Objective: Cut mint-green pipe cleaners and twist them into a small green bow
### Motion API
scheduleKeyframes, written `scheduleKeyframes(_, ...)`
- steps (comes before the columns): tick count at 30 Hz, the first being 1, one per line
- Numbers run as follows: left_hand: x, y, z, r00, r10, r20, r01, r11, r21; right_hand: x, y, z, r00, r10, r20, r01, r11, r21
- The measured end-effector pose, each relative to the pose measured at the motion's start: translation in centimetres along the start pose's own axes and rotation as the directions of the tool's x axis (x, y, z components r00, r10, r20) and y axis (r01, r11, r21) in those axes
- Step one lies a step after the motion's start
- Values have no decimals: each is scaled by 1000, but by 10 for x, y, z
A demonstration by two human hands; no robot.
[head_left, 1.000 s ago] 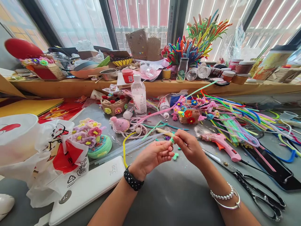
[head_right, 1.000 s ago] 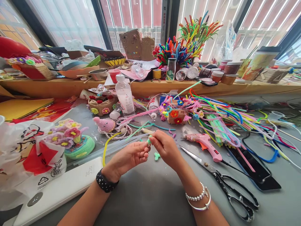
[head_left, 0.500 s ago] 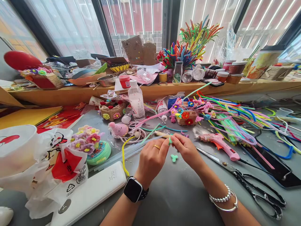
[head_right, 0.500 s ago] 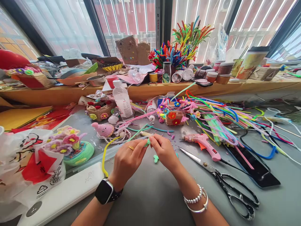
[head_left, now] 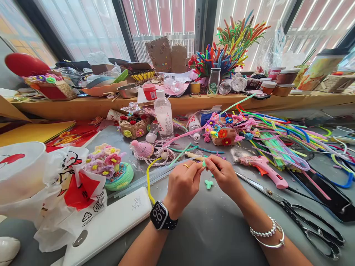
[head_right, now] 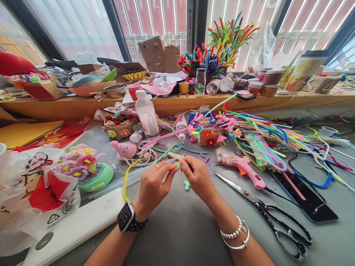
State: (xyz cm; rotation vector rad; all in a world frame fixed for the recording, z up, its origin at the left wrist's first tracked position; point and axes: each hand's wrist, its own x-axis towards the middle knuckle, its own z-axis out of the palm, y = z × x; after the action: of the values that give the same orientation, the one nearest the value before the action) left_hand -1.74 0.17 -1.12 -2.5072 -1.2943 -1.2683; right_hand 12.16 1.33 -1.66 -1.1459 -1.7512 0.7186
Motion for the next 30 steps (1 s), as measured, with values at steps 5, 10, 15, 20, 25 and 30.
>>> scheduleKeyframes(5,0,8,4,957,-283,68,290,906,-308,-1,-1,0,1000,-26,-11,26,1000,-8)
scheduleKeyframes(10,-2,13,10,913,-396,99,404,845,-351,-2,-2,4,999,-26,-40,26,1000,-9)
scheduleKeyframes(15,-3,7,12,986,-164,-22,165,985,60,-3,-2,4,998,-47,-46,46,998,-32)
scheduleKeyframes(20,-1,5,12,998,56,-16,-46,931,363,-2,-2,2,996,-77,-36,74,994,-82)
scheduleKeyframes(25,0,4,11,997,71,23,-74,918,389,0,-1,2,996,-91,-18,88,988,-125)
scheduleKeyframes(30,-1,4,10,991,-108,85,91,979,185,0,0,1,995,-95,12,96,989,-115)
